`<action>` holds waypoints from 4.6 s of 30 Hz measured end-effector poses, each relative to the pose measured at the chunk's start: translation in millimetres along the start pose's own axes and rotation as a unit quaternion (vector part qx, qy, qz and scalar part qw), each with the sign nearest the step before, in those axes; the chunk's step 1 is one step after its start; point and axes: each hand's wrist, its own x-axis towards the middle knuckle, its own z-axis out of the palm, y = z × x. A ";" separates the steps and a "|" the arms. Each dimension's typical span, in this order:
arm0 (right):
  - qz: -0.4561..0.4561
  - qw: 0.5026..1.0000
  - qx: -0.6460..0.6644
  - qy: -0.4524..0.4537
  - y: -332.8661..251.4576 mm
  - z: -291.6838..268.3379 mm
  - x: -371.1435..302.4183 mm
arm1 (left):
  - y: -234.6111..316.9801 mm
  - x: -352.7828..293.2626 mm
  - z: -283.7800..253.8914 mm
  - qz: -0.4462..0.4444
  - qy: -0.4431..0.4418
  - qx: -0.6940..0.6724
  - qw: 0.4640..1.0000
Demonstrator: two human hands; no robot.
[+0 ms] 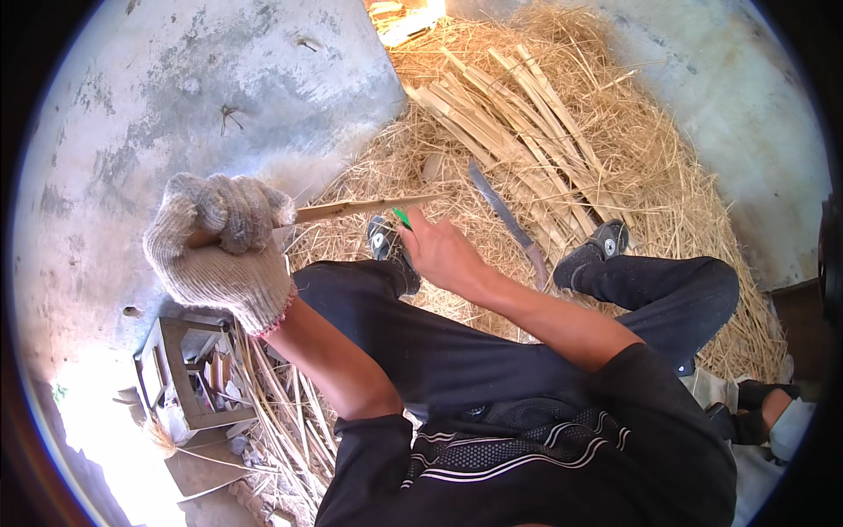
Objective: The person sits on a bed of straw and uses a green utility knife to shave the surface of a long bamboo pole held in their gloved left hand. They repeatedly scrape the tool along the length of the pole to remove the outer layer, creating a pile of shavings.
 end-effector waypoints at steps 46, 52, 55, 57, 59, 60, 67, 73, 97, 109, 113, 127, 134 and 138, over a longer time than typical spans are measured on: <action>-0.049 0.996 -0.048 0.057 29.7 21.0 -15.3 | 26.5 -13.2 37.8 0.159 0.196 0.218 0.943; -0.046 0.999 -0.018 -0.006 -7.4 -3.0 -3.9 | 34.3 -11.0 15.8 0.158 0.228 0.196 0.940; -0.087 0.996 -0.002 0.031 -9.4 15.7 -13.1 | 35.9 -12.4 12.6 0.150 0.235 0.211 0.937; 0.051 0.993 -0.101 -0.042 100.5 48.6 0.2 | 30.7 -11.0 18.8 0.144 0.232 0.189 0.943; 0.137 0.982 -0.102 -0.076 121.5 35.8 5.4 | 35.6 -16.4 5.1 0.132 0.141 0.146 0.970; 0.145 0.982 -0.088 -0.077 112.3 34.3 4.5 | 37.0 -15.9 -0.6 0.126 0.093 0.127 0.979; -0.040 0.999 0.013 0.032 47.8 35.3 6.1 | 26.8 -12.7 33.2 0.164 0.264 0.213 0.926; -0.060 0.996 -0.047 0.044 51.1 57.4 27.8 | 39.0 7.5 -29.6 0.149 0.340 0.193 0.908; 0.035 0.998 -0.022 -0.048 6.4 28.7 32.5 | 41.0 12.3 -30.4 0.108 0.244 0.151 0.952; 0.013 1.000 -0.022 0.013 47.2 56.8 35.0 | 25.3 24.5 -1.7 0.147 0.304 0.230 0.913; 0.105 0.987 -0.121 -0.031 155.3 65.3 30.4 | 25.0 19.2 -14.8 0.121 0.163 0.170 0.964; 0.159 0.983 -0.074 -0.061 117.9 50.1 36.6 | 21.8 27.7 -14.6 0.154 0.254 0.235 0.926; 0.119 0.986 -0.114 -0.012 140.8 69.9 59.6 | 26.5 28.1 -24.4 0.117 0.168 0.203 0.958; 0.104 0.980 -0.160 -0.063 167.9 75.9 58.5 | 22.0 29.9 -15.7 0.185 0.256 0.406 0.858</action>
